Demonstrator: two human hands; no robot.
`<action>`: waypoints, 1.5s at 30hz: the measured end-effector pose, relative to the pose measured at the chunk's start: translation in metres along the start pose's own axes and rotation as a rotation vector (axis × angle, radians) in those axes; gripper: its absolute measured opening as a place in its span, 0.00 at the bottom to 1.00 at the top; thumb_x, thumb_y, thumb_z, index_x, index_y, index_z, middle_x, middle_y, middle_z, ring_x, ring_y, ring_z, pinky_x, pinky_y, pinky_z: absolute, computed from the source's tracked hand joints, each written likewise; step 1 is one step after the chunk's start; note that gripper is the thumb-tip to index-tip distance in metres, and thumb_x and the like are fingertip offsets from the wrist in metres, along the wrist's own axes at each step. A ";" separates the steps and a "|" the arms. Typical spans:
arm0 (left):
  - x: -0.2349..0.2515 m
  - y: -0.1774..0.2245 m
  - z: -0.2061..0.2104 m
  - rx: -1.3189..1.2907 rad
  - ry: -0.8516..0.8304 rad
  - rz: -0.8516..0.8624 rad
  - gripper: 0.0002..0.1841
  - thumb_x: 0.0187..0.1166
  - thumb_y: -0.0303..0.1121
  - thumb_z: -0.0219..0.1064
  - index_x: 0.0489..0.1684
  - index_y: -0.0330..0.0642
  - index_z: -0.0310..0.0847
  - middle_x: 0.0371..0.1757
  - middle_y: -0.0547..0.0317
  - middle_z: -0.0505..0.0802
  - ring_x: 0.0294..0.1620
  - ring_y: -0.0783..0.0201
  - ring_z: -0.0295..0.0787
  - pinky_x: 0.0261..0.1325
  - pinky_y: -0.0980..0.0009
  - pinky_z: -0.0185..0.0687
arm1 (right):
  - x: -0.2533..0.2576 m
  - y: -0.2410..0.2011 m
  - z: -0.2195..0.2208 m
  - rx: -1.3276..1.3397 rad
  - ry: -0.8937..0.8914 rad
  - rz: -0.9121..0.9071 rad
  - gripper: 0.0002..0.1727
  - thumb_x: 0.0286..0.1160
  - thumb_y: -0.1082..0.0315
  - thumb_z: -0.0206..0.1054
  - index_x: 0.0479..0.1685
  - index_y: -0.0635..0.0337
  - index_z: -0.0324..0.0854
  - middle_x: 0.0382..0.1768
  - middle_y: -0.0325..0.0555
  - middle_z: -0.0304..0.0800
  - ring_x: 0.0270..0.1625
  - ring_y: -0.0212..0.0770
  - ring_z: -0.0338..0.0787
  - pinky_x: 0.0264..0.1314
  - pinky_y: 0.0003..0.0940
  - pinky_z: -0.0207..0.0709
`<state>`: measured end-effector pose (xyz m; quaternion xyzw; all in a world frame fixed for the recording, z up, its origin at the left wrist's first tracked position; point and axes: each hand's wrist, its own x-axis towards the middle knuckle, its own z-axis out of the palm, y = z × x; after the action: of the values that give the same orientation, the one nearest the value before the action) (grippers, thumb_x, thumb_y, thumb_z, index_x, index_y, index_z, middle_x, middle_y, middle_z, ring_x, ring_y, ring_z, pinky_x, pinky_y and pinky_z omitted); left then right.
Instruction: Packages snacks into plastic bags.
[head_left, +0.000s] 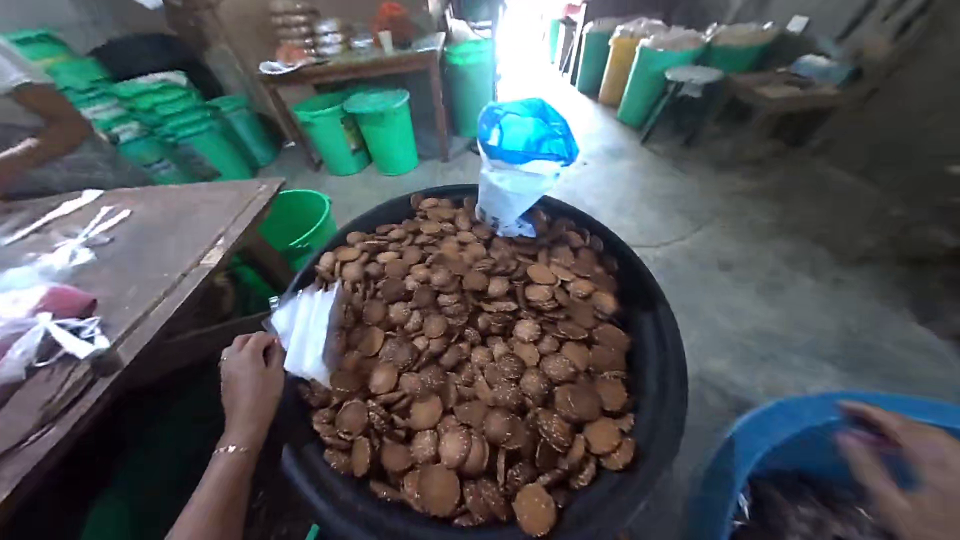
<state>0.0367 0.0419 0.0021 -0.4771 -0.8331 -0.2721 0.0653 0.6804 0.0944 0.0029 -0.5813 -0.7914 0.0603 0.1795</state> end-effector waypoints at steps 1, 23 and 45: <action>-0.003 0.000 0.000 -0.016 0.005 -0.001 0.14 0.87 0.26 0.57 0.50 0.18 0.82 0.59 0.19 0.84 0.67 0.22 0.77 0.72 0.32 0.66 | 0.019 -0.029 0.008 0.100 0.053 -0.084 0.22 0.88 0.68 0.57 0.69 0.80 0.75 0.61 0.80 0.84 0.61 0.74 0.87 0.66 0.65 0.79; 0.021 0.126 -0.018 -0.989 0.187 0.174 0.10 0.84 0.33 0.62 0.43 0.32 0.73 0.24 0.62 0.83 0.18 0.74 0.79 0.23 0.74 0.80 | 0.208 -0.266 0.123 -0.233 -0.373 -0.040 0.24 0.83 0.56 0.65 0.70 0.64 0.83 0.75 0.65 0.77 0.78 0.64 0.75 0.78 0.61 0.68; 0.076 0.097 0.017 -0.678 0.201 0.140 0.13 0.83 0.24 0.62 0.61 0.32 0.83 0.58 0.40 0.89 0.55 0.50 0.89 0.62 0.53 0.84 | 0.215 -0.275 0.113 -0.252 -0.149 -0.207 0.22 0.81 0.68 0.65 0.68 0.75 0.78 0.66 0.76 0.82 0.72 0.76 0.79 0.71 0.72 0.70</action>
<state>0.0794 0.1466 0.0538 -0.4985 -0.6502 -0.5733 0.0036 0.3374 0.2226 0.0279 -0.5084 -0.8594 -0.0155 0.0512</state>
